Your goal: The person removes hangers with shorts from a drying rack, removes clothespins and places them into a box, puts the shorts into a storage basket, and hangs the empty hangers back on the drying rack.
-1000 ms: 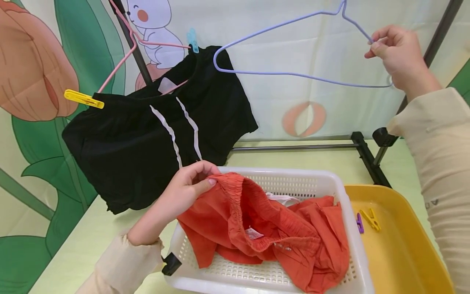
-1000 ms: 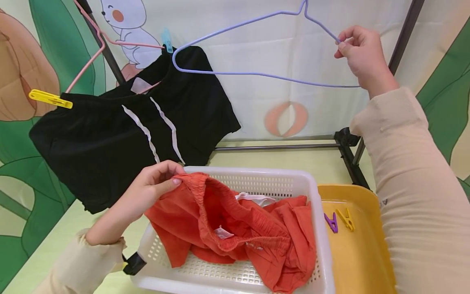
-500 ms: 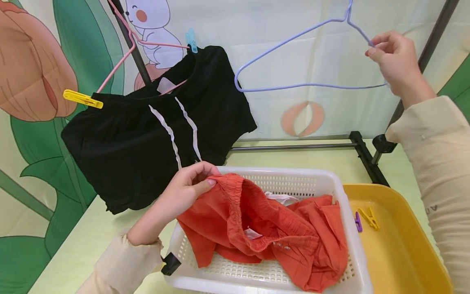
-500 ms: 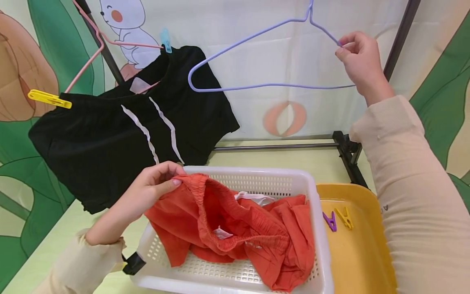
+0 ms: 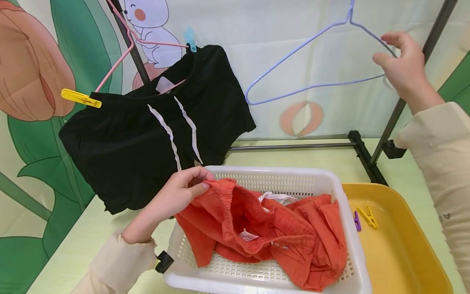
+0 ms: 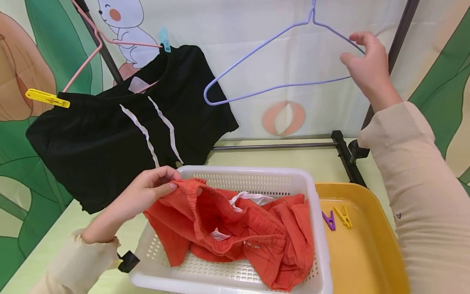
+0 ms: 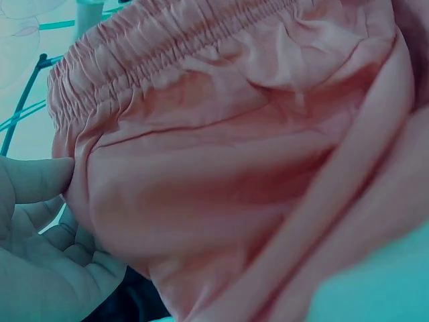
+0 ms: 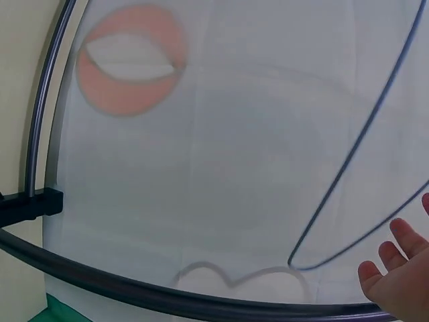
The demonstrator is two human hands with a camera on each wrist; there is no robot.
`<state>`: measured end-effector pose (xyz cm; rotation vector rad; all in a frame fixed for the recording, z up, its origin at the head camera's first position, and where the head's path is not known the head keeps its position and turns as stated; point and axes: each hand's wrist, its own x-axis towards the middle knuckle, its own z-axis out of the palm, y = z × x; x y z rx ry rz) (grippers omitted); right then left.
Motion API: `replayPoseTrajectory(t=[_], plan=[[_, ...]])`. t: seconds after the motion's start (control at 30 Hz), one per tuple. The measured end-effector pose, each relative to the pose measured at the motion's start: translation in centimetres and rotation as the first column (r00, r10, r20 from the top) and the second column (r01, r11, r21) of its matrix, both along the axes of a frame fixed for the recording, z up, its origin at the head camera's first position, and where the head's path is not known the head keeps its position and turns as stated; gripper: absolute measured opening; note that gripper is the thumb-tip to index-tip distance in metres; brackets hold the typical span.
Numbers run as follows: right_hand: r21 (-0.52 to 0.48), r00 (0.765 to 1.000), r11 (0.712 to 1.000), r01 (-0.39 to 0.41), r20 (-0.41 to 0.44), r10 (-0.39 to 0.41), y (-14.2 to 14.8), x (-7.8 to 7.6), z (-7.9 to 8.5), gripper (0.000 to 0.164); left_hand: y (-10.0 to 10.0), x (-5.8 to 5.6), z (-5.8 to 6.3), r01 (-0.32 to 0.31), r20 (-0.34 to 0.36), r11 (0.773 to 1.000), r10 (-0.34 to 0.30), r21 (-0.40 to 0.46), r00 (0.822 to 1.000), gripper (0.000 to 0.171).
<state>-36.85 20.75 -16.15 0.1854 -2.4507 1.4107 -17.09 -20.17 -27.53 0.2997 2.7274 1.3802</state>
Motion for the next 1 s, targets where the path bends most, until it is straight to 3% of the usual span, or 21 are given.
replayPoseTrajectory(t=[0.27, 0.43, 0.6, 0.77, 1.0], plan=[[0.052, 0.997, 0.998, 0.036, -0.066, -0.033, 0.8, 1.2, 0.0, 0.047, -1.9, 0.0, -1.0, 0.000, -0.025, 0.994, -0.003, -0.108, 1.000, 0.011], [0.048, 0.995, 0.999, 0.012, -0.099, -0.007, 0.8, 2.3, -0.3, 0.045, -3.0, 0.1, -1.6, -0.034, -0.041, 0.990, 0.029, -0.135, 0.999, 0.012], [0.116, 0.993, 0.993, 0.002, -0.121, 0.012, 0.7, 3.7, -0.8, 0.046, -3.7, 0.0, -2.1, -0.066, -0.081, 0.984, 0.054, -0.162, 0.995, 0.011], [0.185, 0.991, 0.983, -0.001, -0.134, 0.026, 0.6, 5.1, -1.6, 0.047, -4.1, -0.1, -2.5, -0.060, -0.087, 0.985, 0.046, -0.161, 0.995, 0.010], [0.264, 0.983, 0.961, -0.082, -0.139, 0.122, 0.1, 7.0, -3.0, 0.047, -4.5, -0.3, -2.9, -0.070, -0.056, 0.978, 0.060, -0.198, 0.997, 0.007]])
